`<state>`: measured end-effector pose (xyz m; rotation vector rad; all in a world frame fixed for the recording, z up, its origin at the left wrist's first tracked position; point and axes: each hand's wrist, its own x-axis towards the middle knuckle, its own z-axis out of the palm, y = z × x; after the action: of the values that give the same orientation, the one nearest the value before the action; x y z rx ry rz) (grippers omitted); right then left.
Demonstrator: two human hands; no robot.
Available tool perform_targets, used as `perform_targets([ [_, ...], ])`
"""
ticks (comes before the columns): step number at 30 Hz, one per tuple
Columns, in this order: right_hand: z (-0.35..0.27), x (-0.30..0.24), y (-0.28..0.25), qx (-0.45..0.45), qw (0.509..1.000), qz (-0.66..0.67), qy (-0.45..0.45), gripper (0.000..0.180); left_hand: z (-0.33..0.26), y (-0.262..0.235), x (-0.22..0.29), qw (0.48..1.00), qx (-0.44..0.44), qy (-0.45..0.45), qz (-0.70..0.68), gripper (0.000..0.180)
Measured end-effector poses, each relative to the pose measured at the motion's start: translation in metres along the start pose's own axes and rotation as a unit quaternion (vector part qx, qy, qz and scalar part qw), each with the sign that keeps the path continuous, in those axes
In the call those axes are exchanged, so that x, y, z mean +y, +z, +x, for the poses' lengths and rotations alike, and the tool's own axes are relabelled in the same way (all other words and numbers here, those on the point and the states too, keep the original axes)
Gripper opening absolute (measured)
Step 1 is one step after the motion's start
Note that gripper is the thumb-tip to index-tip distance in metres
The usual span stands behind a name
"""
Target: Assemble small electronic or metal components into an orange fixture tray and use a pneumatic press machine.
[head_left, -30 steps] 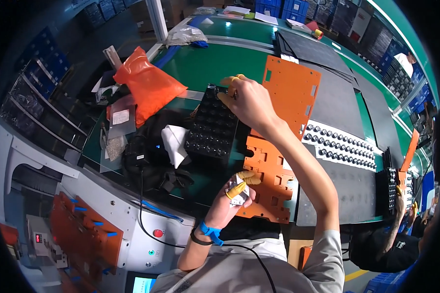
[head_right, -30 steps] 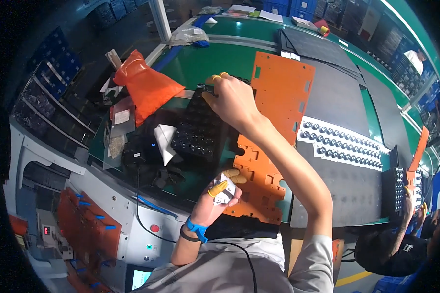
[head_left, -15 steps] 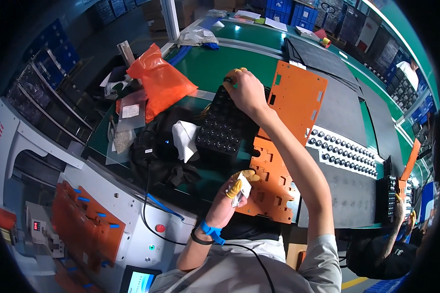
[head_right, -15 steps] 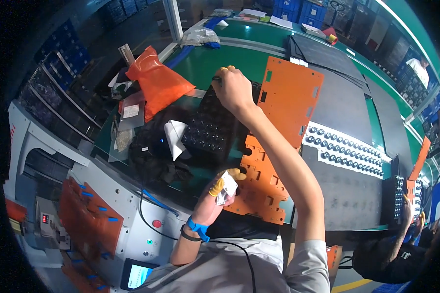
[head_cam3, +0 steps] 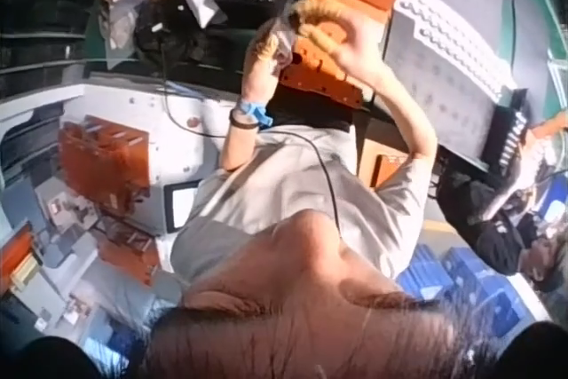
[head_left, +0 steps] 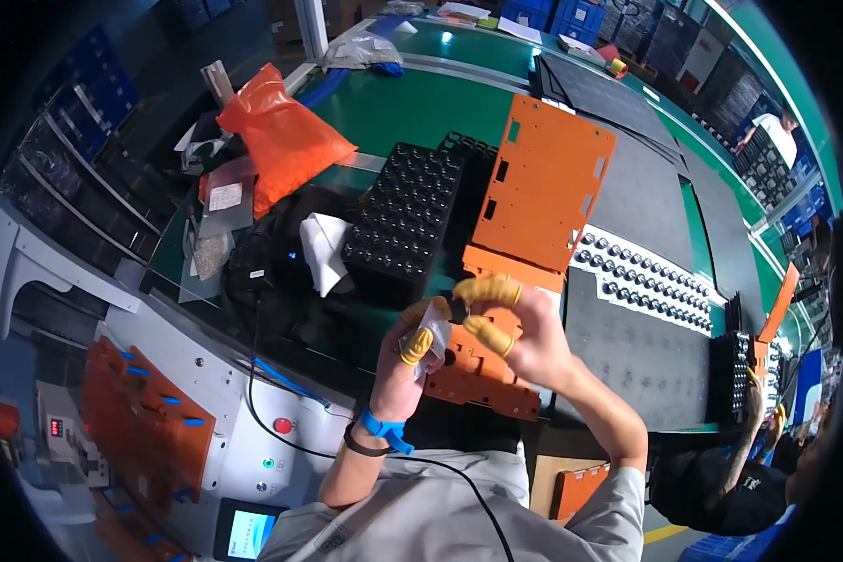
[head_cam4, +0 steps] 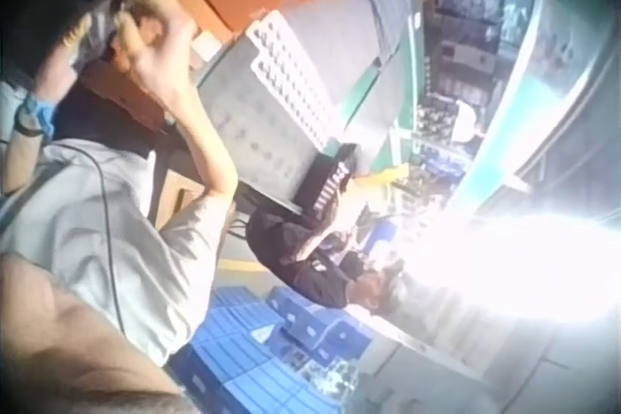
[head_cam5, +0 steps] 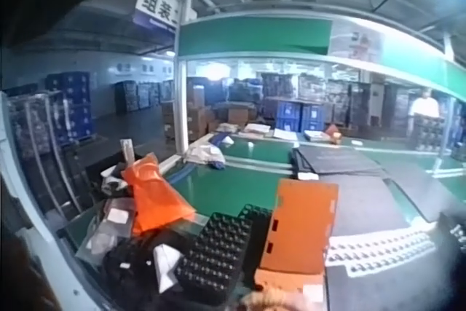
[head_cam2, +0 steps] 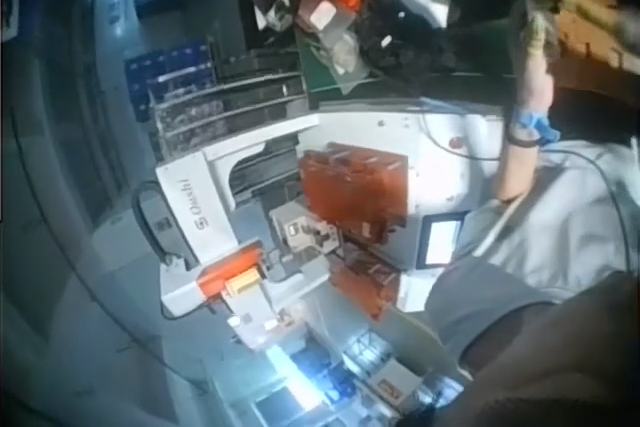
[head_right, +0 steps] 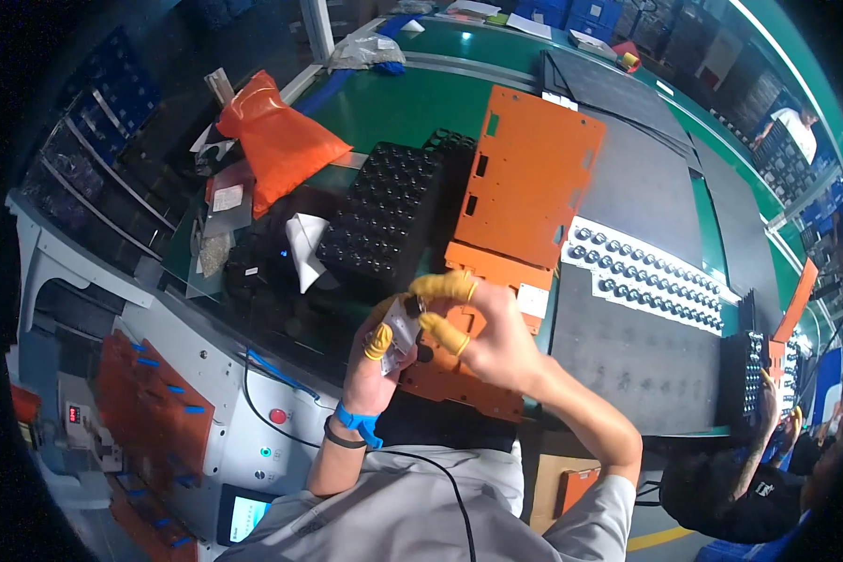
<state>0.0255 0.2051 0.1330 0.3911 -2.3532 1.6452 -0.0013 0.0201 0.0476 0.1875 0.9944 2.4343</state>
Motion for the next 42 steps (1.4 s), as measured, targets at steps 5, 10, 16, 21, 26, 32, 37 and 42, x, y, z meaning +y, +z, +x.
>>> perform_targets([
  [5,-0.035,0.006,-0.009,-0.001,0.999,0.023,0.03,0.026,-0.002,0.009,-0.006,0.999,-0.032,-0.005,0.013,0.064],
  [10,-0.054,0.021,-0.017,0.028,0.998,0.033,0.04,0.029,-0.003,0.018,-0.016,0.998,-0.053,0.001,0.019,0.073],
  [16,-0.065,0.028,-0.014,0.062,0.995,0.071,0.024,0.028,-0.005,0.032,-0.021,0.992,-0.062,0.06,0.092,0.068],
  [21,-0.069,0.034,-0.013,0.074,0.995,0.061,0.011,0.028,-0.003,0.032,-0.023,0.967,-0.057,0.119,0.218,0.062],
  [26,-0.071,0.032,-0.011,0.097,0.994,0.034,0.026,0.027,-0.005,0.04,-0.025,0.936,-0.04,0.178,0.301,0.057],
  [32,-0.074,0.031,-0.011,0.084,0.996,-0.002,0.031,0.026,-0.006,0.035,-0.028,0.906,-0.027,0.217,0.361,0.057],
  [37,-0.069,0.035,-0.015,0.037,0.997,0.053,0.053,0.028,-0.01,0.033,-0.018,0.888,-0.041,0.191,0.415,0.057],
  [42,-0.064,0.029,-0.018,0.023,0.992,0.047,0.111,0.025,-0.011,0.032,-0.019,0.887,-0.028,0.185,0.423,0.056],
])
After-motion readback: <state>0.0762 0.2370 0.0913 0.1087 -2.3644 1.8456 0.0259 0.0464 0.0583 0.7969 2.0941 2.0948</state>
